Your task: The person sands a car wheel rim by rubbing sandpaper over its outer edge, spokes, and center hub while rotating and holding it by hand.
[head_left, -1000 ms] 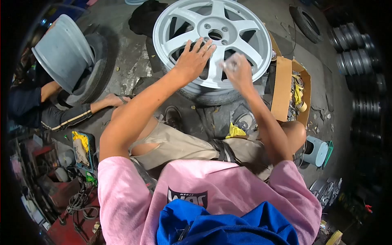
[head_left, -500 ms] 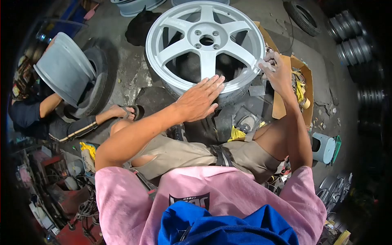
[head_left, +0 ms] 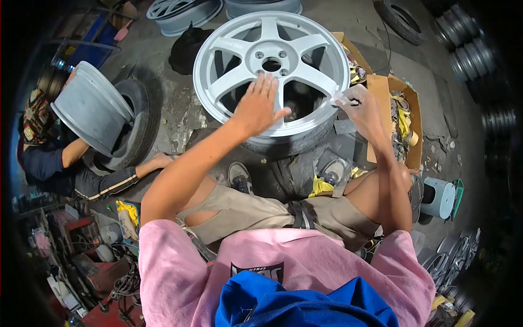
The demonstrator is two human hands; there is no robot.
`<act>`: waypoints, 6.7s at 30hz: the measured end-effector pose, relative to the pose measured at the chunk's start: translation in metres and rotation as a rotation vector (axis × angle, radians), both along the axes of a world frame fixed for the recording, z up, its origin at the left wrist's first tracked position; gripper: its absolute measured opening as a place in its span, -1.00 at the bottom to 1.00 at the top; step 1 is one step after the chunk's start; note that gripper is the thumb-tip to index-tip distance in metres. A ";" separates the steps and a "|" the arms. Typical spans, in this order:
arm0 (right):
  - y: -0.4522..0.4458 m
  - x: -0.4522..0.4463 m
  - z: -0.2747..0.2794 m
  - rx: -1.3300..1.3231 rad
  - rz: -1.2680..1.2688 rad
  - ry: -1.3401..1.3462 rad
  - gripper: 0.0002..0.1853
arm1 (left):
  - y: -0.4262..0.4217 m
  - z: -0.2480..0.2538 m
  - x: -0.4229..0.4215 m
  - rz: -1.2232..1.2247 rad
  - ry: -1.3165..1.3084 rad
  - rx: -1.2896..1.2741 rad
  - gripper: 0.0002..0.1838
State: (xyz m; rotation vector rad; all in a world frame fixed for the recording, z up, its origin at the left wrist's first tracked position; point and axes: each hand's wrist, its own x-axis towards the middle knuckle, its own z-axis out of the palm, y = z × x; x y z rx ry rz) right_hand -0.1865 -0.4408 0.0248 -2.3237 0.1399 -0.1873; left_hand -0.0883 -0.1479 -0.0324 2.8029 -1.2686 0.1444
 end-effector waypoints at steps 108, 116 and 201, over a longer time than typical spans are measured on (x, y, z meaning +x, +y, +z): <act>0.095 0.049 -0.056 -0.529 0.696 -0.554 -0.50 | 0.132 0.005 0.140 0.944 0.295 -0.242 -0.46; 0.099 0.060 -0.067 -0.525 0.547 -0.485 -0.50 | 0.130 0.010 0.144 0.943 0.277 -0.240 -0.49; -0.065 0.128 -0.068 0.279 -0.581 -0.116 -0.50 | 0.126 0.060 0.193 0.771 -0.003 -0.796 -0.39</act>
